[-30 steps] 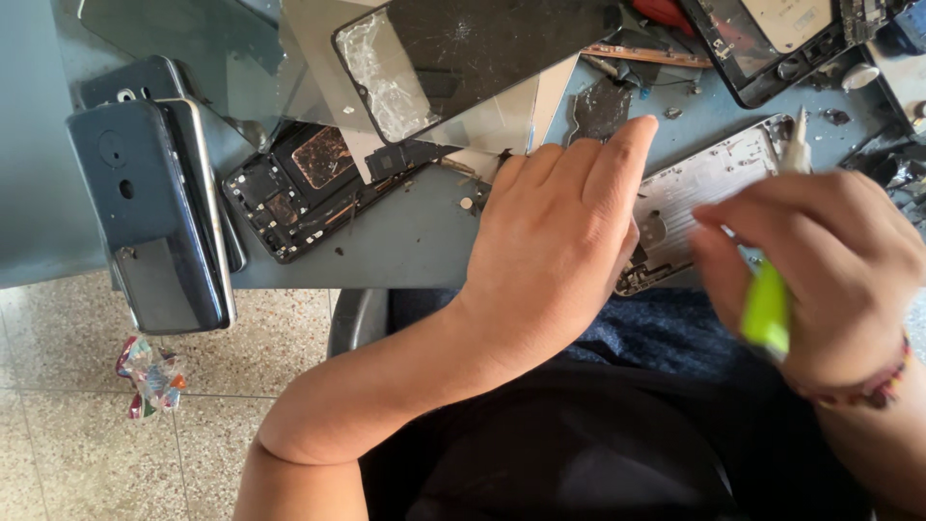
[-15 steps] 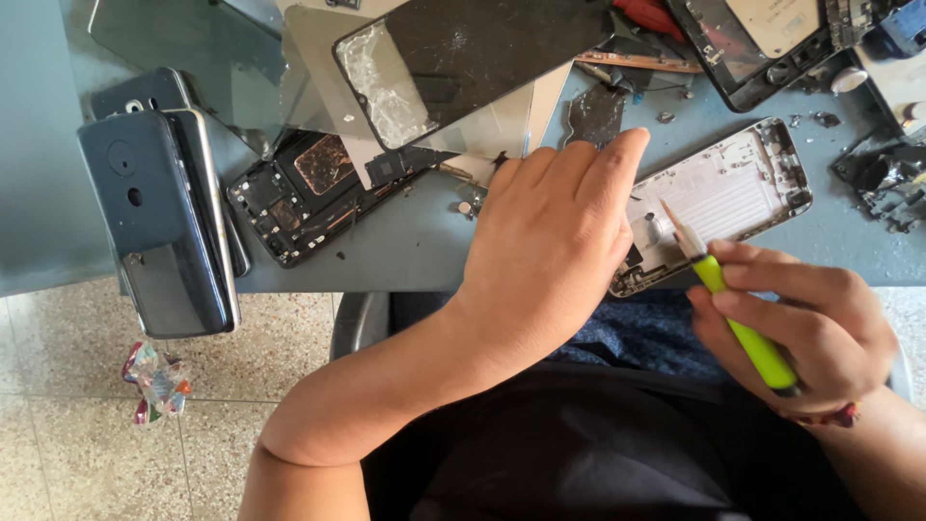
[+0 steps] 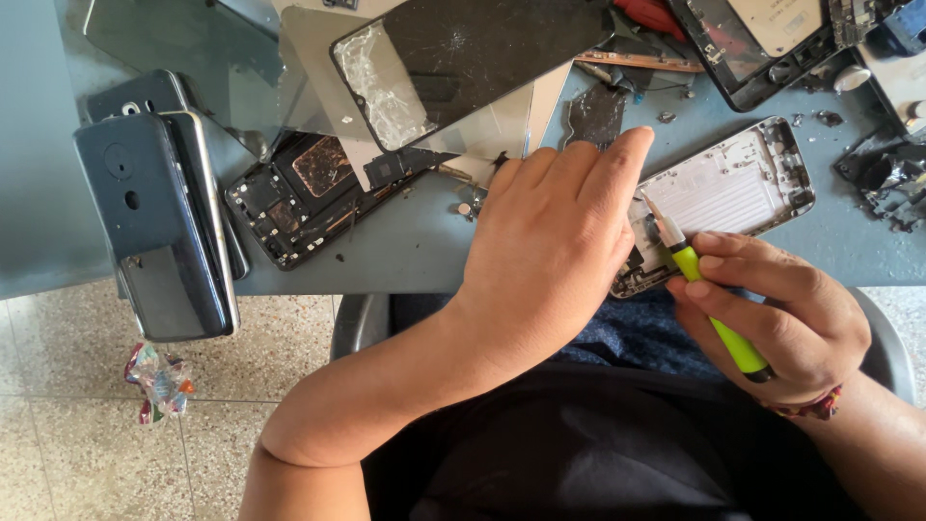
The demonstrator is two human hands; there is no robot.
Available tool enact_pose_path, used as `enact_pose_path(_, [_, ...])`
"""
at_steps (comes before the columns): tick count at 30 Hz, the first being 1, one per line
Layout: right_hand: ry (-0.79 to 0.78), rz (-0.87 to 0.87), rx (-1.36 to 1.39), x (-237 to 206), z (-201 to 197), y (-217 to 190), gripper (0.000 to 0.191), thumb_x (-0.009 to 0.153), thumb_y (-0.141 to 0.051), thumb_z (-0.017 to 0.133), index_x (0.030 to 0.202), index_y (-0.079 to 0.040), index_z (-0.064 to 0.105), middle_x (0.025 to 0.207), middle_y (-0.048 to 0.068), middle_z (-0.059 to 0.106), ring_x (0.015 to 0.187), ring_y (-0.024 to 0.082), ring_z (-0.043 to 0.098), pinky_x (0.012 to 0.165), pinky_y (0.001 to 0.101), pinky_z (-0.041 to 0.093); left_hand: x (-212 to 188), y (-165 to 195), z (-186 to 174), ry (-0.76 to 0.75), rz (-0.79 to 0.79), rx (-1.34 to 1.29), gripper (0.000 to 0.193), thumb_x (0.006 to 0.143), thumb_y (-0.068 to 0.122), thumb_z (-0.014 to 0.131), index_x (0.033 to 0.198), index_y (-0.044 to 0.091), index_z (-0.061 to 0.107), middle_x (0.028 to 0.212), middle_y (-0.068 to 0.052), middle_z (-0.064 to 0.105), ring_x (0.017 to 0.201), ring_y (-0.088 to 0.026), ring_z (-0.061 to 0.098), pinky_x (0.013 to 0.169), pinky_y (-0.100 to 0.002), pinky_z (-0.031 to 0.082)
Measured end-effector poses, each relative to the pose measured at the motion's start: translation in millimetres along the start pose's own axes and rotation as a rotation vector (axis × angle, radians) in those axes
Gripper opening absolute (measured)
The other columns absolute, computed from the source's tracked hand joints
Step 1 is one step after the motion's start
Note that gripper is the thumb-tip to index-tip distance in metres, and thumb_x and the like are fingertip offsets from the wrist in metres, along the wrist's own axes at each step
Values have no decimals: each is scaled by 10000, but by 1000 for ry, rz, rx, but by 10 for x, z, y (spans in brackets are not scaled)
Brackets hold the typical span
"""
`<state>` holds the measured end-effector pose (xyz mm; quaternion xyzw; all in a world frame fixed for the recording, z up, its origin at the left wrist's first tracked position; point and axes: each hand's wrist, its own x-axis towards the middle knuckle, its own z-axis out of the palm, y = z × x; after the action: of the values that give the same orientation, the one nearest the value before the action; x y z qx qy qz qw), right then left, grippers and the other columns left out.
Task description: The person works at a cluttered repair bench on a disassembled smartphone frame, using a green-handled screwdriver to pry and scrape inside the frame while holding it steady with the other hand. They occasionally reposition the frame and handle small removed components among piles of broken phone parts.
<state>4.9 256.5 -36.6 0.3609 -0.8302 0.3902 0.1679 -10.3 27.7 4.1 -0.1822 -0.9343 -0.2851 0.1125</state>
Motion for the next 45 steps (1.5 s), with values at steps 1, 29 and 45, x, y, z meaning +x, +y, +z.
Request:
enact_pose_path(1, [4, 8, 8, 0, -6, 1, 329, 742, 74, 905, 981, -9, 695, 1037, 161, 665, 1032, 323, 730, 938, 431, 632, 2, 2, 3, 1, 1, 2, 574, 928, 76, 751, 1446, 16, 511, 991, -54, 597, 899, -217, 589, 826, -379, 450])
enact_pose_path(29, [21, -58, -21, -8, 36, 36, 305, 750, 88, 889, 979, 10, 703, 1025, 162, 659, 1008, 322, 732, 912, 428, 647, -7, -10, 29, 17, 22, 12, 513, 954, 71, 758, 1399, 2, 512, 977, -52, 587, 878, -203, 587, 804, -368, 455])
enact_pose_path(45, [5, -66, 70, -23, 26, 82, 357, 731, 75, 916, 999, -22, 700, 1026, 146, 660, 1013, 322, 732, 897, 413, 650, -28, -28, 30, 30, 41, 26, 488, 993, 69, 746, 1412, 7, 503, 959, -48, 579, 861, -195, 592, 795, -363, 467])
